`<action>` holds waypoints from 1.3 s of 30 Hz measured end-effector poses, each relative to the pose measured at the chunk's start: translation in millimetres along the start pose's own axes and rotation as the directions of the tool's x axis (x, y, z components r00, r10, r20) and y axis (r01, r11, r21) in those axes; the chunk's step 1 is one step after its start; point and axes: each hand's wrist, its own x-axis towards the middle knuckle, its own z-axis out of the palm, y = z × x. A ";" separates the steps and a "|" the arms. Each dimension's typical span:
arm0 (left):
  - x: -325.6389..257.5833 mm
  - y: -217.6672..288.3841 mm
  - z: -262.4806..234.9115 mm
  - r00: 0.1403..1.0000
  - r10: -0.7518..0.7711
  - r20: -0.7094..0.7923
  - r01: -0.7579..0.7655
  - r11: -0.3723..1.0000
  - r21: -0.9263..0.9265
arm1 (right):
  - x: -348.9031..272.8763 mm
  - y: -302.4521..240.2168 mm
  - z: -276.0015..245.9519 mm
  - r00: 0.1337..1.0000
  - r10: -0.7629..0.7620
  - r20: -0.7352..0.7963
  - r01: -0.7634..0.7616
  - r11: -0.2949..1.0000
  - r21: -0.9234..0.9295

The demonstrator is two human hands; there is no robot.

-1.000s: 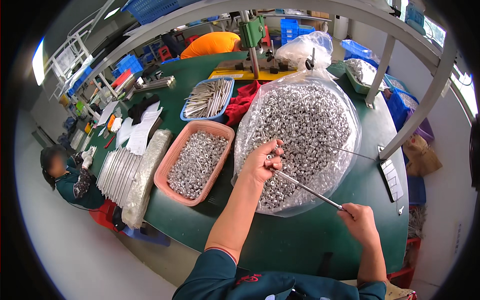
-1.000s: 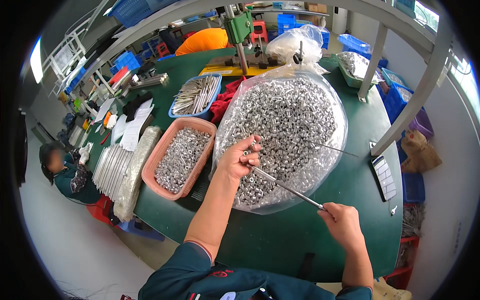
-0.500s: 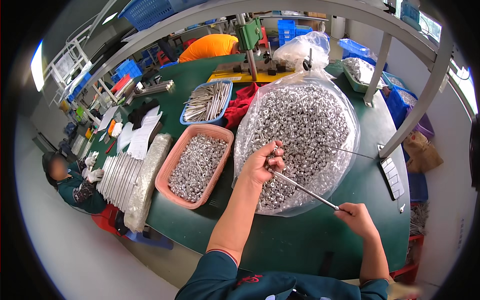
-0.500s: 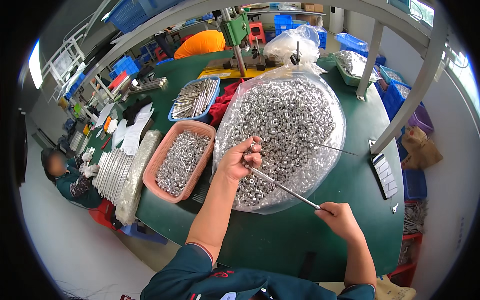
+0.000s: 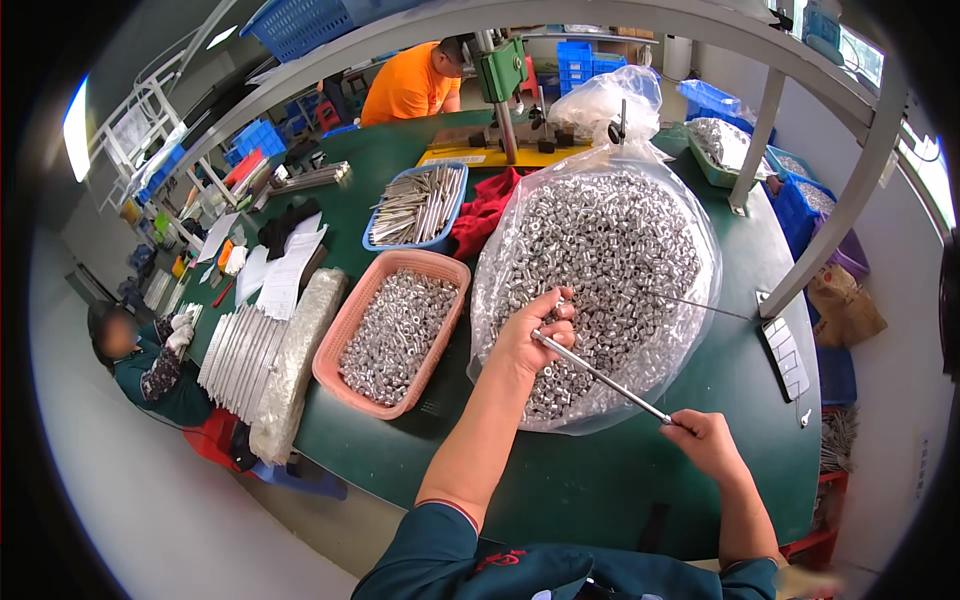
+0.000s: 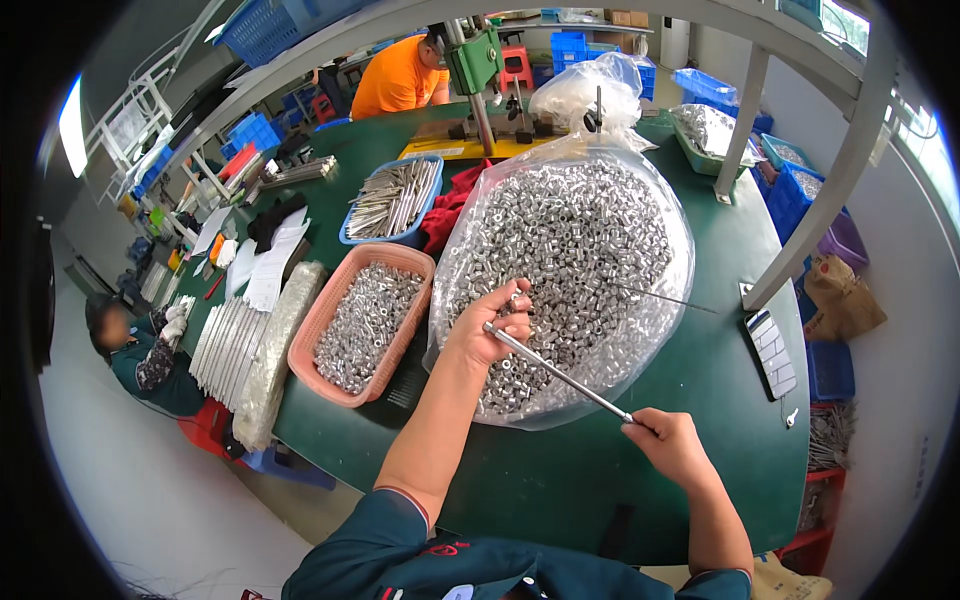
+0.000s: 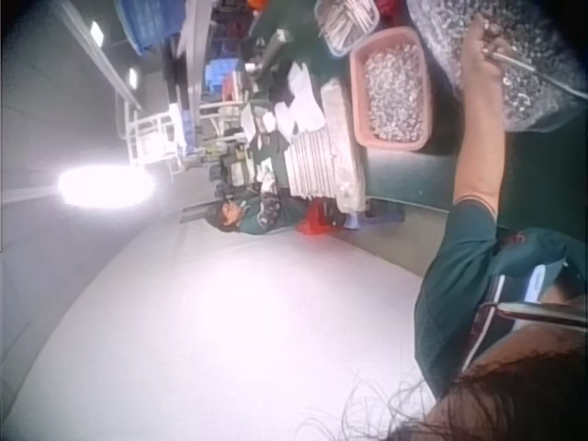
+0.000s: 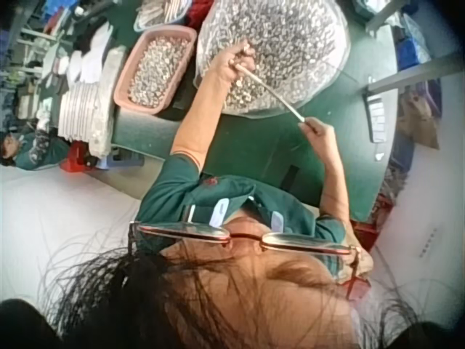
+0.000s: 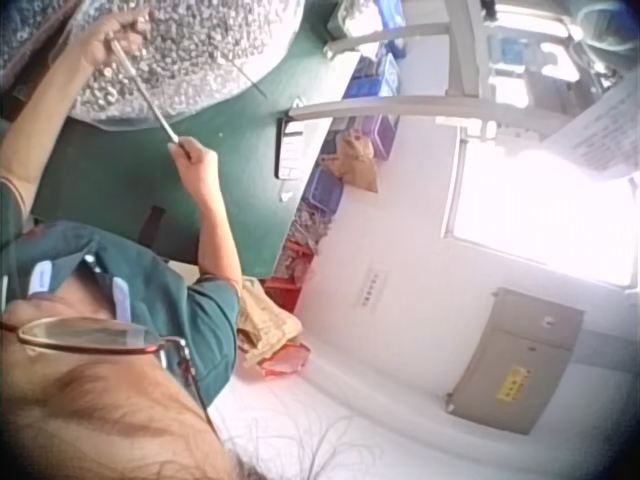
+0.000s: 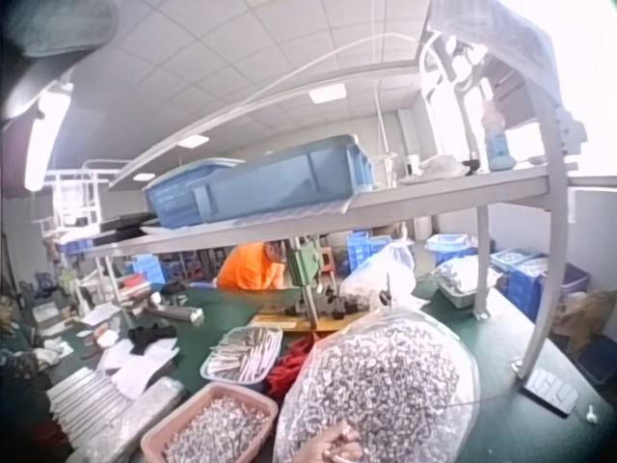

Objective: The person uses a long metal rod to pick up small cylindrical metal parts from a large plastic bag and threads them onto the rod. The person holds the rod with both hands and repeatedly inserts the tip into the bag to collect parts. Other workers are visible in the background at a factory assembly line.

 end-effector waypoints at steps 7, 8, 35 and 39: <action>-8.6 0.5 21.0 0.991 -0.104 0.089 0.095 0.990 0.105 | 3.1 4.3 -1.7 0.990 -0.124 -0.074 0.122 0.992 -0.031; -9.1 -1.0 22.0 0.990 -0.106 0.097 0.098 0.991 0.086 | 3.3 4.7 -1.1 0.995 -0.090 -0.046 0.089 0.996 -0.015; -12.4 7.6 17.0 0.951 0.259 -0.169 -0.252 0.966 0.059 | 2.7 9.4 12.4 0.976 0.132 0.172 -0.188 0.911 0.368; -11.3 8.7 14.1 0.961 0.236 -0.147 -0.246 0.968 -0.050 | 2.5 11.0 10.9 0.988 0.111 0.108 -0.136 0.954 0.269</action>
